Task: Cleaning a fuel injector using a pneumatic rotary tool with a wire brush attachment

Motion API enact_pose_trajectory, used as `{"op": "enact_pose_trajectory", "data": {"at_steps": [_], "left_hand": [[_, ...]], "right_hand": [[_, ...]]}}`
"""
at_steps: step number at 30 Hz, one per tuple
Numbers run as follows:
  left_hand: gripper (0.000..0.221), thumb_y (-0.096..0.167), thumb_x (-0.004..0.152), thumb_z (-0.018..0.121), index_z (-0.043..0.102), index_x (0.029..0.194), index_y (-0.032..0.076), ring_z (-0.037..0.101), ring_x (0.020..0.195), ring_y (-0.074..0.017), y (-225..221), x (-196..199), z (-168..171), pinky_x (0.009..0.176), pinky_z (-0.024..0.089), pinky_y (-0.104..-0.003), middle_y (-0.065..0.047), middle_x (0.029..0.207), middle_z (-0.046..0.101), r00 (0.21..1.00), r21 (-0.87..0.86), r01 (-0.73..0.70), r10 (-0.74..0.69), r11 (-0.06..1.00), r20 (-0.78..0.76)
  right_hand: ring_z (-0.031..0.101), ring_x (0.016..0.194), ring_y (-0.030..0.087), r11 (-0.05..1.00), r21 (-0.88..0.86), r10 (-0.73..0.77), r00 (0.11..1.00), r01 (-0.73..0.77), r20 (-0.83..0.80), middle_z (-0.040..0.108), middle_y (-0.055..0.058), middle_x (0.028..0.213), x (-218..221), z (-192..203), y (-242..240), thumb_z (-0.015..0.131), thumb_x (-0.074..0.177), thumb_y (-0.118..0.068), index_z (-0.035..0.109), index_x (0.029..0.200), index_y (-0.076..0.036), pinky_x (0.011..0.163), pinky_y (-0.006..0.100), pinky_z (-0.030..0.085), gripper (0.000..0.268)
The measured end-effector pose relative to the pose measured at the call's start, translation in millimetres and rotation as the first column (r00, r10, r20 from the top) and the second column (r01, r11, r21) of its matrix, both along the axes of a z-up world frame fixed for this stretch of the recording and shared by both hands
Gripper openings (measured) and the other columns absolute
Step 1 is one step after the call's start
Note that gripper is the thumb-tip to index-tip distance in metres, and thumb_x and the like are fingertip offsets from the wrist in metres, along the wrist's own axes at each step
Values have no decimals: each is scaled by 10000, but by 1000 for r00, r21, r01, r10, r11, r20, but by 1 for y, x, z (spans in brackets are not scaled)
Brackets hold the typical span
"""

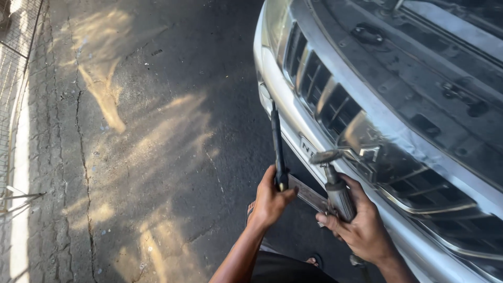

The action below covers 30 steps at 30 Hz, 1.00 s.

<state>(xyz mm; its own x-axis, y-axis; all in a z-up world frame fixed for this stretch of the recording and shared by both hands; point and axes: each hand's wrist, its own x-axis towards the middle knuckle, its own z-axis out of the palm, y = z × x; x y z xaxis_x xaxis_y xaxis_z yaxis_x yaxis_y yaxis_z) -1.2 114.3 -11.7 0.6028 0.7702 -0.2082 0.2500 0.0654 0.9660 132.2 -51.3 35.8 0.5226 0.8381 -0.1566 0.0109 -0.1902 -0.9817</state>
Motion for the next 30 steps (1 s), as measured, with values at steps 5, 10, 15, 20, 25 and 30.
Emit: {"op": "enact_pose_trajectory", "data": {"at_steps": [5,10,15,20,25,30], "left_hand": [[411,104,803,759,577,1171,107,440,640,-94,74,18,-5,576,410,-299,27,744,467,983,-43,-1,9,999,182],[355,134,713,724,545,1020,151,451,727,-115,157,30,-26,679,424,-332,41,800,503,996,21,5,-7,1000,84],[331,169,749,747,529,997,159,451,727,-108,222,44,-43,648,423,-324,45,819,495,996,-83,61,-56,995,70],[380,137,749,743,540,1070,144,475,730,-106,255,49,-66,658,464,-312,29,841,534,997,-181,49,-37,982,68],[462,248,710,711,569,1130,121,546,899,-194,271,51,-88,774,494,-380,-65,1060,557,997,-65,54,-58,996,-60],[720,168,705,807,538,1362,49,614,1090,-518,281,57,-127,854,527,-563,-287,1146,604,998,7,56,-56,998,-1]], "right_hand": [[667,631,170,986,-111,-82,937,127,340,693,31,774,-24,-11,96,773,782,-371,568,1372,-114,631,304,524,675],[632,424,207,908,-374,-64,946,187,317,617,37,549,-36,-17,182,739,803,-440,616,1321,-189,516,361,517,589],[725,503,264,836,-473,-114,931,278,346,719,80,604,-42,-24,249,651,860,-474,598,1383,-234,665,381,562,578],[727,1046,336,839,-493,-16,915,231,403,748,81,1159,-26,-52,286,624,842,-548,483,1497,-222,849,444,571,746],[741,872,330,776,-602,64,926,188,373,772,71,985,-23,-52,309,613,817,-601,479,1492,-262,713,457,572,767],[690,1031,544,853,-505,52,941,132,334,727,330,1032,-11,-58,325,690,898,-506,464,1492,-159,822,663,542,724]]}}
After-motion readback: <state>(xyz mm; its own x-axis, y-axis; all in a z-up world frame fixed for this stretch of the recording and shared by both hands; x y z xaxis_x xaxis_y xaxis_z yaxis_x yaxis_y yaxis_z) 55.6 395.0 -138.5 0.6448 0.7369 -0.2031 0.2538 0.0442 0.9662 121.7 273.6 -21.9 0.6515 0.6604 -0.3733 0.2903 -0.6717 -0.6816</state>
